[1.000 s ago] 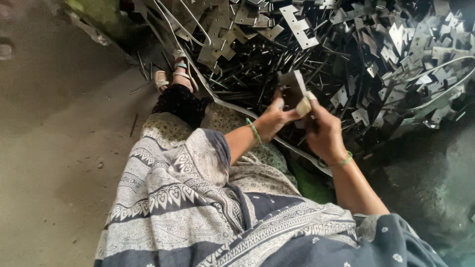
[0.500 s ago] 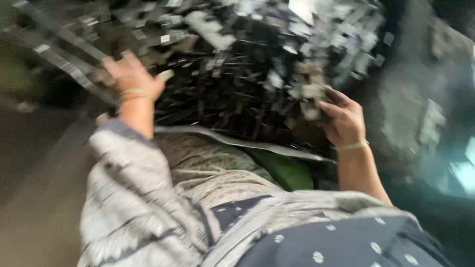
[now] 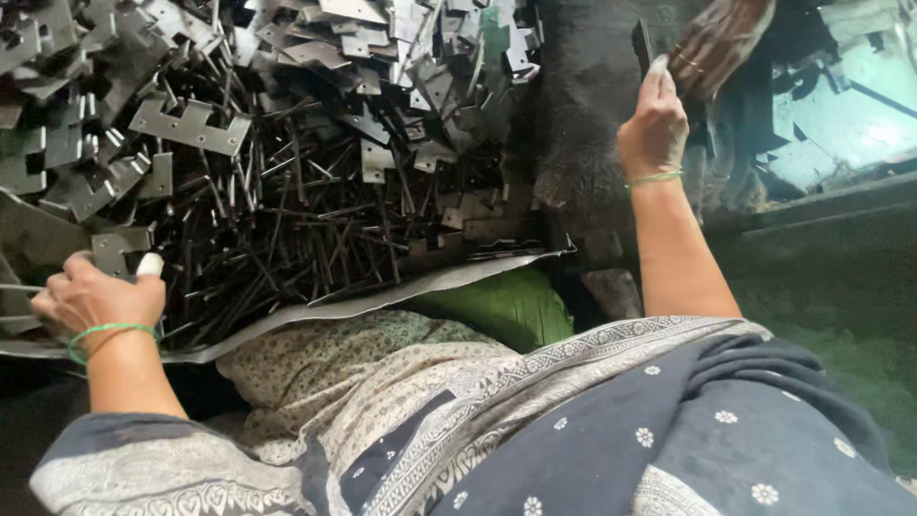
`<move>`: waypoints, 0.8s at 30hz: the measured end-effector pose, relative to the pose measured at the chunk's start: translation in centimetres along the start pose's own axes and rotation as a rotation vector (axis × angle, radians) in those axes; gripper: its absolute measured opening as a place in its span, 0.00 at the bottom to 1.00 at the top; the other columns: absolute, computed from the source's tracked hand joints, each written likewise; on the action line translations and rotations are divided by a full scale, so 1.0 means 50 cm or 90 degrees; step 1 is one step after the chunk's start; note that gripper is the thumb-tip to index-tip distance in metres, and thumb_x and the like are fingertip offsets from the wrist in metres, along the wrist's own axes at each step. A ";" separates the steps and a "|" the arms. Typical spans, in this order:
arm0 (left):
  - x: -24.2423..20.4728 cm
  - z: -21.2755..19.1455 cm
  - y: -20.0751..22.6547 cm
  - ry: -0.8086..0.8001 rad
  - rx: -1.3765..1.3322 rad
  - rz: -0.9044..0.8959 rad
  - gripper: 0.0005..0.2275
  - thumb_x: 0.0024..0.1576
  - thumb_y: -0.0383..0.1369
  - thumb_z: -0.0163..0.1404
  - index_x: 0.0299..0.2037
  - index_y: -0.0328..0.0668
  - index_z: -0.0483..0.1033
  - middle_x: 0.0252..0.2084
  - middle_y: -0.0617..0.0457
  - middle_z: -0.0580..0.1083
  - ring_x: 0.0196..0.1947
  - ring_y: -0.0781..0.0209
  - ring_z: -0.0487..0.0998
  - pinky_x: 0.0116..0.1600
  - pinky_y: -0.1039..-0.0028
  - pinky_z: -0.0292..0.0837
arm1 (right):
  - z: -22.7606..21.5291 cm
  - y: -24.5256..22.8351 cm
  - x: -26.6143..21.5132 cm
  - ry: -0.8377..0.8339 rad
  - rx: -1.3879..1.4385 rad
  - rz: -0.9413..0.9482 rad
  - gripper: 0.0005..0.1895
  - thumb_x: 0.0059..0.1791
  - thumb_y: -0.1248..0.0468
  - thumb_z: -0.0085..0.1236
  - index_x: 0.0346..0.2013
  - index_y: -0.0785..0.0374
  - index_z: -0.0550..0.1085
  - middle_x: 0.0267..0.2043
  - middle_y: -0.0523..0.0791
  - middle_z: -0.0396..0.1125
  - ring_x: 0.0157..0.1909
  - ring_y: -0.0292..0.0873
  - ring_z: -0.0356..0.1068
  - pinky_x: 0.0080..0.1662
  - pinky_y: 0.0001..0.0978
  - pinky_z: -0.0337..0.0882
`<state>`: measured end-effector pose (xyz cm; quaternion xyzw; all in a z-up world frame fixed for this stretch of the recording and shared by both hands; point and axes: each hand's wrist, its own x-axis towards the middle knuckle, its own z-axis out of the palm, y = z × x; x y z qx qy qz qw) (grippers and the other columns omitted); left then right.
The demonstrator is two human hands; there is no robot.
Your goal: The person sits on the floor and sorts small metal brackets and pins from a large pile, picking them up by hand and placing them into a nearby container.
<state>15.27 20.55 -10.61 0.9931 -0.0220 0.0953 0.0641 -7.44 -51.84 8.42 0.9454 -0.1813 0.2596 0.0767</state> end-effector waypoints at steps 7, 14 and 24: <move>0.018 -0.126 0.095 -0.023 -0.102 -0.082 0.12 0.48 0.36 0.63 0.42 0.53 0.85 0.39 0.36 0.78 0.38 0.32 0.77 0.44 0.48 0.73 | -0.013 -0.095 0.000 -0.142 0.030 -0.022 0.23 0.51 0.71 0.56 0.63 0.68 0.73 0.61 0.61 0.67 0.55 0.66 0.71 0.54 0.53 0.71; -0.014 -0.215 0.236 0.138 -0.610 0.046 0.15 0.66 0.28 0.58 0.60 0.38 0.70 0.52 0.44 0.80 0.50 0.46 0.83 0.55 0.60 0.78 | 0.008 -0.323 0.043 -0.171 0.242 -0.221 0.19 0.53 0.61 0.63 0.58 0.63 0.77 0.66 0.53 0.65 0.69 0.61 0.62 0.68 0.54 0.62; -0.070 -0.398 0.206 -0.049 -1.858 -0.096 0.25 0.59 0.29 0.49 0.68 0.57 0.66 0.54 0.47 0.77 0.50 0.49 0.82 0.56 0.62 0.82 | 0.131 -0.392 0.123 -0.229 -0.002 -0.187 0.48 0.36 0.43 0.74 0.60 0.74 0.71 0.78 0.58 0.41 0.80 0.66 0.21 0.68 0.76 0.24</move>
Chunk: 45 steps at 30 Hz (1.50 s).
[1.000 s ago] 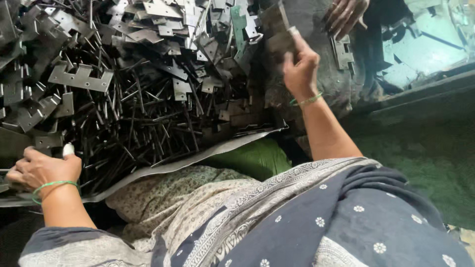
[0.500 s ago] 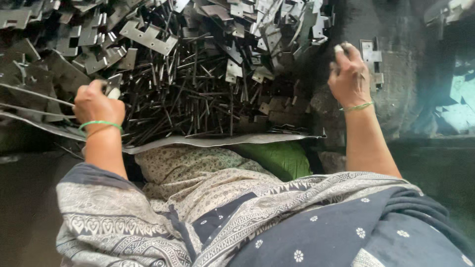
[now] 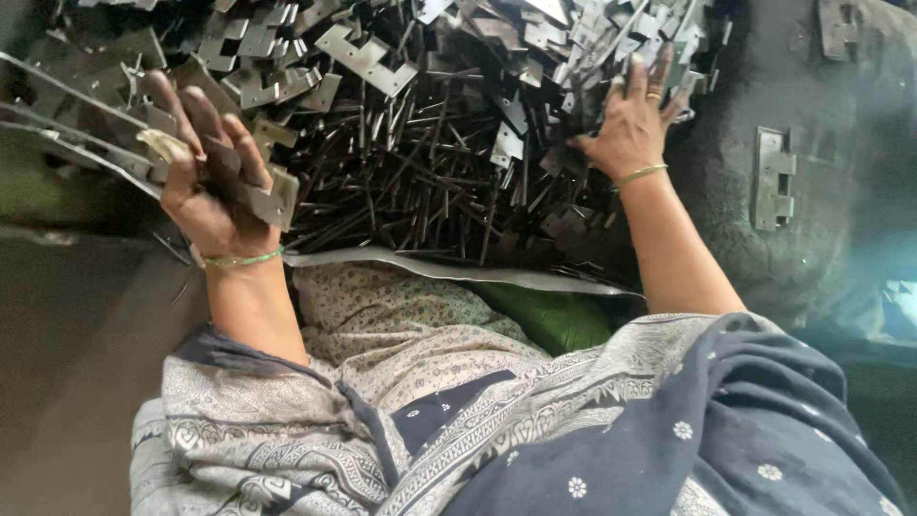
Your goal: The person sits on the floor and sorts small metal brackets and pins from a large pile, picking them up by hand and placing them into a nearby container.
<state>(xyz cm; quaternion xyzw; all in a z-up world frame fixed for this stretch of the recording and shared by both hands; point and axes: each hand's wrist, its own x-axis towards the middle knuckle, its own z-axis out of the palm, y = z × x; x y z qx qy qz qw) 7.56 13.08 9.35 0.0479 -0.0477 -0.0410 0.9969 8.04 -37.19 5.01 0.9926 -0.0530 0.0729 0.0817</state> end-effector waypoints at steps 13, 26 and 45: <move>-0.044 -0.192 -0.222 -0.166 1.578 0.143 0.13 0.48 0.26 0.55 0.45 0.38 0.77 0.44 0.44 0.78 0.43 0.42 0.80 0.48 0.59 0.78 | -0.109 -0.087 -0.161 0.190 0.170 -0.171 0.06 0.51 0.71 0.59 0.37 0.74 0.78 0.60 0.56 0.69 0.74 0.67 0.58 0.70 0.52 0.65; -0.044 -0.229 -0.279 -0.260 1.423 0.256 0.13 0.52 0.21 0.49 0.47 0.40 0.74 0.45 0.47 0.74 0.48 0.44 0.74 0.53 0.56 0.70 | -0.146 -0.113 -0.221 -0.360 1.266 0.307 0.17 0.50 0.75 0.60 0.53 0.73 0.73 0.46 0.51 0.75 0.45 0.45 0.77 0.48 0.36 0.78; -0.167 -0.117 -0.365 0.177 0.527 -0.355 0.21 0.56 0.42 0.60 0.53 0.39 0.71 0.46 0.52 0.76 0.48 0.60 0.76 0.53 0.67 0.72 | -0.180 -0.317 -0.290 -0.205 0.738 -0.286 0.33 0.49 0.77 0.52 0.70 0.72 0.61 0.59 0.55 0.69 0.58 0.48 0.70 0.56 0.33 0.71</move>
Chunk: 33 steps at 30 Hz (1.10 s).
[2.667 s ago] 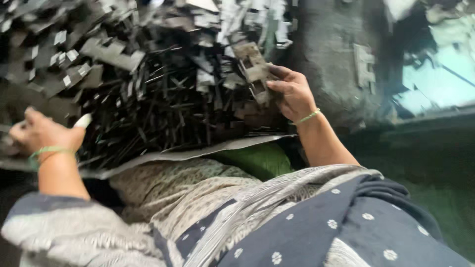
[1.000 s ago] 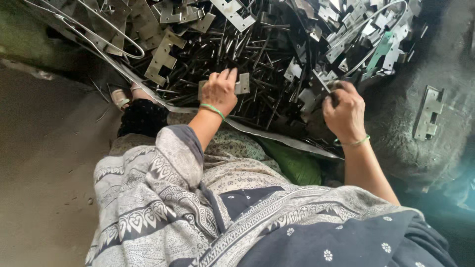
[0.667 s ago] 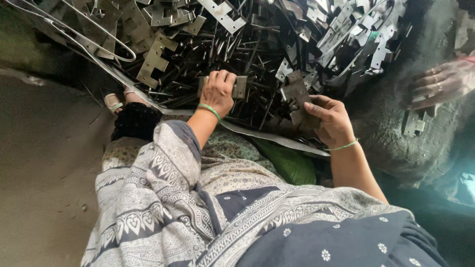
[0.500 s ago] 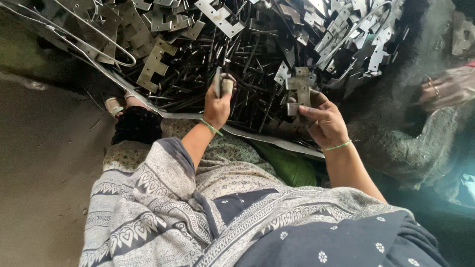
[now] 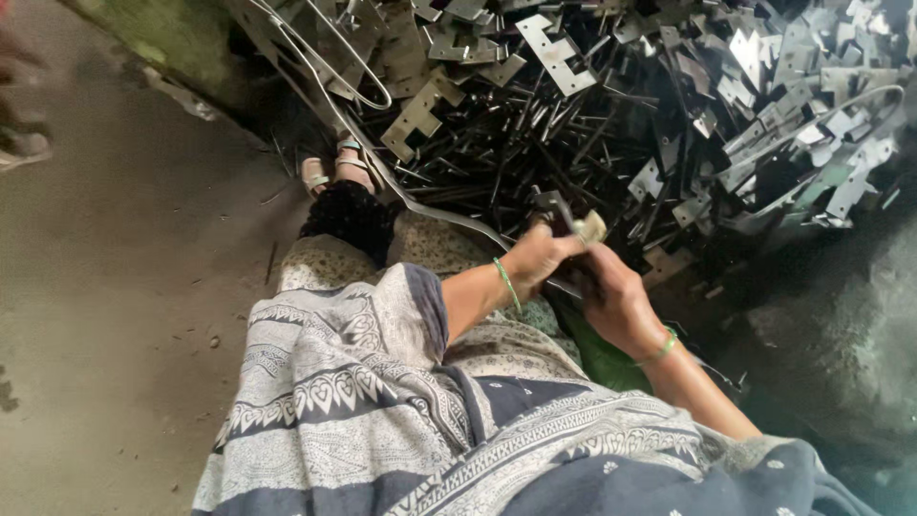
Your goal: The person sits on the floor and sorts small metal brackets and pins from a large pile, picking them up by hand and placing them into a nearby container.
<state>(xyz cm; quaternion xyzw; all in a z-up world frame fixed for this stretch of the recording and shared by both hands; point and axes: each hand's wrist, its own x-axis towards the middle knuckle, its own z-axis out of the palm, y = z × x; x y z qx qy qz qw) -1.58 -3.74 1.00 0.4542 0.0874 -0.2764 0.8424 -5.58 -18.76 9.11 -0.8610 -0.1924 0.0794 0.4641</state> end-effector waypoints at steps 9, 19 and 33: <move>0.107 -0.346 0.192 0.546 0.986 0.392 0.27 0.57 0.38 0.55 0.61 0.24 0.66 0.58 0.30 0.68 0.55 0.31 0.71 0.59 0.52 0.66 | -0.327 0.175 -0.108 0.498 0.048 0.175 0.28 0.49 0.77 0.52 0.65 0.71 0.70 0.52 0.54 0.72 0.43 0.46 0.71 0.41 0.33 0.68; 0.107 -0.362 0.236 0.599 1.072 0.106 0.24 0.47 0.36 0.62 0.52 0.34 0.70 0.55 0.34 0.69 0.56 0.33 0.68 0.58 0.51 0.65 | -0.493 0.381 -0.305 0.405 -0.781 0.269 0.33 0.43 0.78 0.52 0.64 0.77 0.68 0.60 0.66 0.66 0.56 0.69 0.68 0.58 0.50 0.70; -0.010 -0.364 0.237 0.548 0.901 0.512 0.18 0.56 0.13 0.52 0.53 0.34 0.63 0.40 0.38 0.80 0.42 0.42 0.85 0.41 0.59 0.80 | -0.162 0.245 -0.086 0.154 -0.393 0.202 0.25 0.40 0.66 0.74 0.47 0.72 0.76 0.50 0.58 0.70 0.49 0.62 0.72 0.49 0.45 0.72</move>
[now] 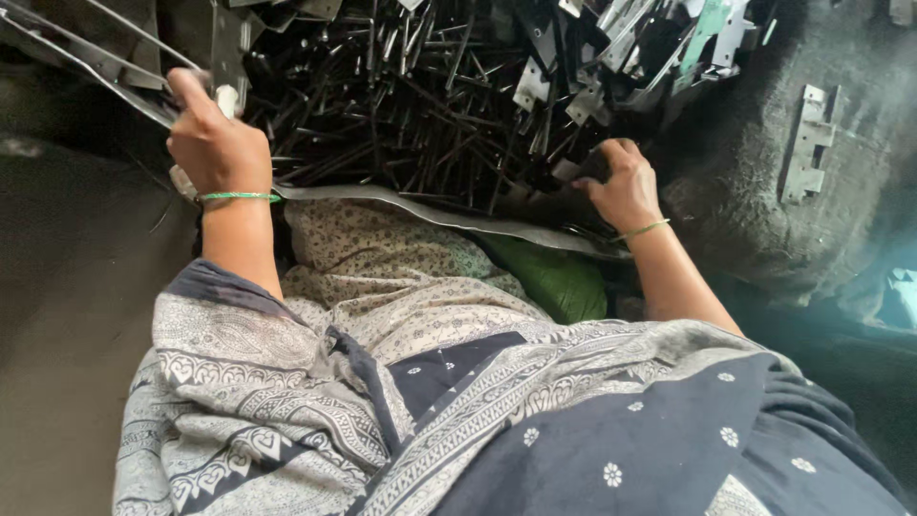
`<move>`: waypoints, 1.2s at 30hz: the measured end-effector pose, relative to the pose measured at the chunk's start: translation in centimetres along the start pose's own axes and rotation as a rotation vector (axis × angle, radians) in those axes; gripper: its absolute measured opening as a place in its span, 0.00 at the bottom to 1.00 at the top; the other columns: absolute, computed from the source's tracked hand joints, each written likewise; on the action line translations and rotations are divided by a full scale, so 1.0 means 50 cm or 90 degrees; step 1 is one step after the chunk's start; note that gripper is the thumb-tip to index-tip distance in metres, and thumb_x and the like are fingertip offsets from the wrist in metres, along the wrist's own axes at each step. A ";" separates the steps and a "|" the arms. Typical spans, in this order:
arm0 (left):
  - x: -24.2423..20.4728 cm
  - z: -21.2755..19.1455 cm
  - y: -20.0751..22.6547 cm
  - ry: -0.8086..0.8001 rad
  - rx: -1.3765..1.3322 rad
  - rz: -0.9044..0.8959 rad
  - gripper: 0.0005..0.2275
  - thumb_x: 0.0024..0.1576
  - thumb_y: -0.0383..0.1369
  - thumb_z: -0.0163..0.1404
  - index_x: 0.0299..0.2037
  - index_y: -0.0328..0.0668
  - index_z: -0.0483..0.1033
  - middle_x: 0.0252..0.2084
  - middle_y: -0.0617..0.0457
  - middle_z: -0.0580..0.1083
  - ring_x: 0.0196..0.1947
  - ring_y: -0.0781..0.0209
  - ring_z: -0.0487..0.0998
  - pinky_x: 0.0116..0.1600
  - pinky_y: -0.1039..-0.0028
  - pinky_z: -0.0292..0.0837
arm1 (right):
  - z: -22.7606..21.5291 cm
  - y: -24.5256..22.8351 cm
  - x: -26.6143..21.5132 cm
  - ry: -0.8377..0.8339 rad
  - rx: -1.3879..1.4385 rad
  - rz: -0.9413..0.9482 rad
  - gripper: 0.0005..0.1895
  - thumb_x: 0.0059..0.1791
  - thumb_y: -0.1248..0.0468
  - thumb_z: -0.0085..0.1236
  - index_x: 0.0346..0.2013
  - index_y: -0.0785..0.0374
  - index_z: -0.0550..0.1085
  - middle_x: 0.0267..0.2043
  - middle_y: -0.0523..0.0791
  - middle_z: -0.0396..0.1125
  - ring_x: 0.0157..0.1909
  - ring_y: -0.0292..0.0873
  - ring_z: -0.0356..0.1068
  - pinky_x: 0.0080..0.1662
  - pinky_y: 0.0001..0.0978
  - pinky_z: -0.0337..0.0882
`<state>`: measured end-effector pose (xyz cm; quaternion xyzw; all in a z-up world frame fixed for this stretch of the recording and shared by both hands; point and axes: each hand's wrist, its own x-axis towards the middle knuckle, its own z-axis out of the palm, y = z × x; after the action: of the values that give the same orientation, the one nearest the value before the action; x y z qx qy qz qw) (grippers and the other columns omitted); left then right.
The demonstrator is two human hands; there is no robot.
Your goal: The person sits on the floor and sorts small metal brackets and pins from a large pile, picking them up by hand and placing them into a nearby container.
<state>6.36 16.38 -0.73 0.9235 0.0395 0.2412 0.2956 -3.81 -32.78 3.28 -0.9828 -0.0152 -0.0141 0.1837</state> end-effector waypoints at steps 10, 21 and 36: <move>0.012 -0.061 0.154 -0.285 -1.530 -0.308 0.23 0.59 0.17 0.49 0.65 0.40 0.67 0.50 0.41 0.77 0.53 0.50 0.80 0.56 0.67 0.81 | -0.199 -0.050 -0.057 -0.012 0.734 -0.053 0.10 0.49 0.69 0.65 0.43 0.68 0.76 0.47 0.50 0.74 0.53 0.44 0.77 0.58 0.36 0.79; -0.211 0.199 0.411 -0.347 -0.223 0.270 0.27 0.52 0.20 0.49 0.65 0.34 0.63 0.44 0.35 0.71 0.42 0.33 0.76 0.47 0.52 0.76 | -0.181 -0.041 -0.065 0.125 1.114 0.035 0.34 0.48 0.80 0.63 0.69 0.72 0.66 0.55 0.54 0.71 0.49 0.44 0.75 0.49 0.30 0.77; -0.166 0.161 0.316 -0.547 -0.906 -0.312 0.12 0.63 0.27 0.57 0.55 0.37 0.75 0.45 0.47 0.77 0.48 0.50 0.76 0.53 0.60 0.75 | -0.095 -0.066 -0.036 0.047 1.124 0.251 0.31 0.45 0.81 0.50 0.62 0.62 0.69 0.56 0.49 0.72 0.55 0.48 0.74 0.58 0.46 0.75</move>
<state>1.70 -2.66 -0.99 0.4953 -0.0382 -0.2316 0.8364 -5.80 -31.46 8.85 -0.4680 0.1539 0.0028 0.8702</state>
